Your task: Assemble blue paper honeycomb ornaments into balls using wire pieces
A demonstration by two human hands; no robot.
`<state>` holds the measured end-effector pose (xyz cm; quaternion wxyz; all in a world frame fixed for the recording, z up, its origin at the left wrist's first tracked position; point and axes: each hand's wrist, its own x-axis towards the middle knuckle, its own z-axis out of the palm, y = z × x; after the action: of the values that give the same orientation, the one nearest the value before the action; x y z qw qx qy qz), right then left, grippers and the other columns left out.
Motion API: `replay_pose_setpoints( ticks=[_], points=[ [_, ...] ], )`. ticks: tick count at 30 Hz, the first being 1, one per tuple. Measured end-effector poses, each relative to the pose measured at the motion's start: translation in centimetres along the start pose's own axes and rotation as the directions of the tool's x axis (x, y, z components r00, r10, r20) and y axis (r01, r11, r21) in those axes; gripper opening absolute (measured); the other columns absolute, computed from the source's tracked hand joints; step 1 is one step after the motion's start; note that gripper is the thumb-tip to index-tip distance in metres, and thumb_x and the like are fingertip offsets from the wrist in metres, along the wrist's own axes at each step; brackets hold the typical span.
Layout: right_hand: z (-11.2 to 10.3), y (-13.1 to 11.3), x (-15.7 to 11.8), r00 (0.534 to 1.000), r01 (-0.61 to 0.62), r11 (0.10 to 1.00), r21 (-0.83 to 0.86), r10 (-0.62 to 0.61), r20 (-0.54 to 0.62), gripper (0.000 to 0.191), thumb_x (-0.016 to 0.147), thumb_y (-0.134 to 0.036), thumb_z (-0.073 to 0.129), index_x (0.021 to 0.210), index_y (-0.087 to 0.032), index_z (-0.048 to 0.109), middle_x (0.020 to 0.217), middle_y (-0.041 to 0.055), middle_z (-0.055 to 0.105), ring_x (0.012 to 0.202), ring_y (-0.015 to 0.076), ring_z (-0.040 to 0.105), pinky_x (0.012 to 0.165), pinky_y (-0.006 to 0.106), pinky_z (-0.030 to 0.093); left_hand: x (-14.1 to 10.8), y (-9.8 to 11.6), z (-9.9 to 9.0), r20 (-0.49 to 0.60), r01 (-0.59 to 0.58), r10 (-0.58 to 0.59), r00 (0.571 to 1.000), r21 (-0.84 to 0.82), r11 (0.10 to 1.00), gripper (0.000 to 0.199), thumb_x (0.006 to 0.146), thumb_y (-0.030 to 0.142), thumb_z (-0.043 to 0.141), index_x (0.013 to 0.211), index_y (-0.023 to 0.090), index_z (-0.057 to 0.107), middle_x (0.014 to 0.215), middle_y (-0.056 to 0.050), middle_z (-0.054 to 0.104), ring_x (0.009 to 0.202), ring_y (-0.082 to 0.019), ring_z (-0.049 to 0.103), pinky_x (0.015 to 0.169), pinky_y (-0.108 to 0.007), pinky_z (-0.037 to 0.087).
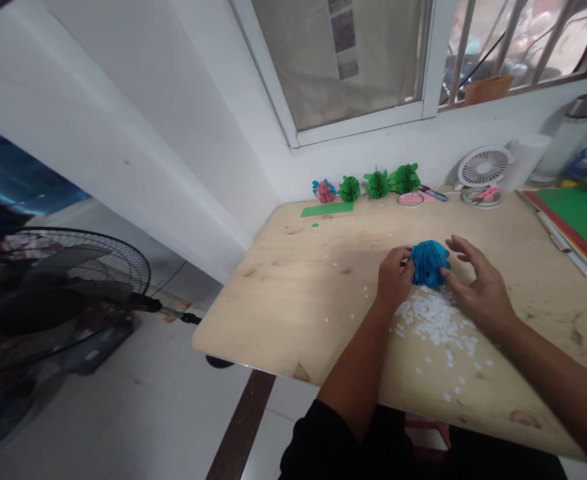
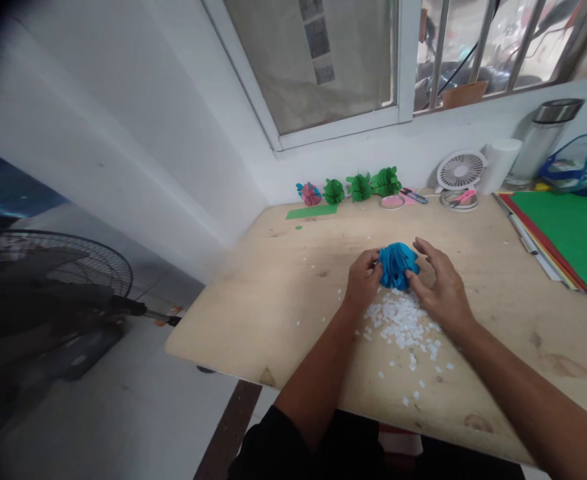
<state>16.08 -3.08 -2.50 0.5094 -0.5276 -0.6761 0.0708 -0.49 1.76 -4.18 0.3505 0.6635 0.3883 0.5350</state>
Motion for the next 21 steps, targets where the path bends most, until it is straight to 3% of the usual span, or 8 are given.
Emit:
replay_pose_setpoints(
  ticks=[4, 10, 21],
  points=[
    [-0.03, 0.05, 0.02, 0.999, 0.001, 1.0, -0.007, -0.001, -0.037, 0.06, 0.087, -0.035, 0.063, 0.144, -0.023, 0.05, 0.125, 0.0145, 0.069, 0.111, 0.0298, 0.067, 0.095, 0.05, 0.055, -0.02, 0.14, -0.1, -0.018, 0.034, -0.034, 0.999, -0.012, 0.999, 0.016, 0.085, 0.01, 0.053, 0.094, 0.017, 0.064, 0.114, -0.01, 0.071, 0.102, -0.019, 0.068, 0.083, -0.029, 0.055],
    [0.0, -0.04, 0.07, 0.999, -0.041, 0.999, -0.023, 0.04, -0.024, 0.057, 0.089, -0.039, 0.06, 0.143, -0.022, 0.052, 0.119, 0.0144, 0.072, 0.105, 0.0293, 0.069, 0.093, 0.051, 0.056, -0.04, 0.51, -0.21, -0.007, 0.09, -0.09, 0.996, -0.029, 0.996, 0.019, 0.086, 0.011, 0.052, 0.096, 0.018, 0.066, 0.106, -0.006, 0.075, 0.084, -0.014, 0.069, 0.076, -0.026, 0.056],
    [-0.06, -0.34, -0.03, 0.997, -0.074, 0.997, -0.037, 0.072, -0.035, 0.055, 0.088, -0.036, 0.06, 0.141, -0.021, 0.054, 0.118, 0.0144, 0.073, 0.105, 0.0285, 0.069, 0.092, 0.048, 0.056, -0.29, 0.45, -0.26, -0.079, -0.042, 0.055, 0.995, 0.148, 0.988, 0.014, 0.086, 0.012, 0.056, 0.095, 0.019, 0.064, 0.117, -0.01, 0.072, 0.111, -0.022, 0.067, 0.097, -0.039, 0.054]
  ],
)
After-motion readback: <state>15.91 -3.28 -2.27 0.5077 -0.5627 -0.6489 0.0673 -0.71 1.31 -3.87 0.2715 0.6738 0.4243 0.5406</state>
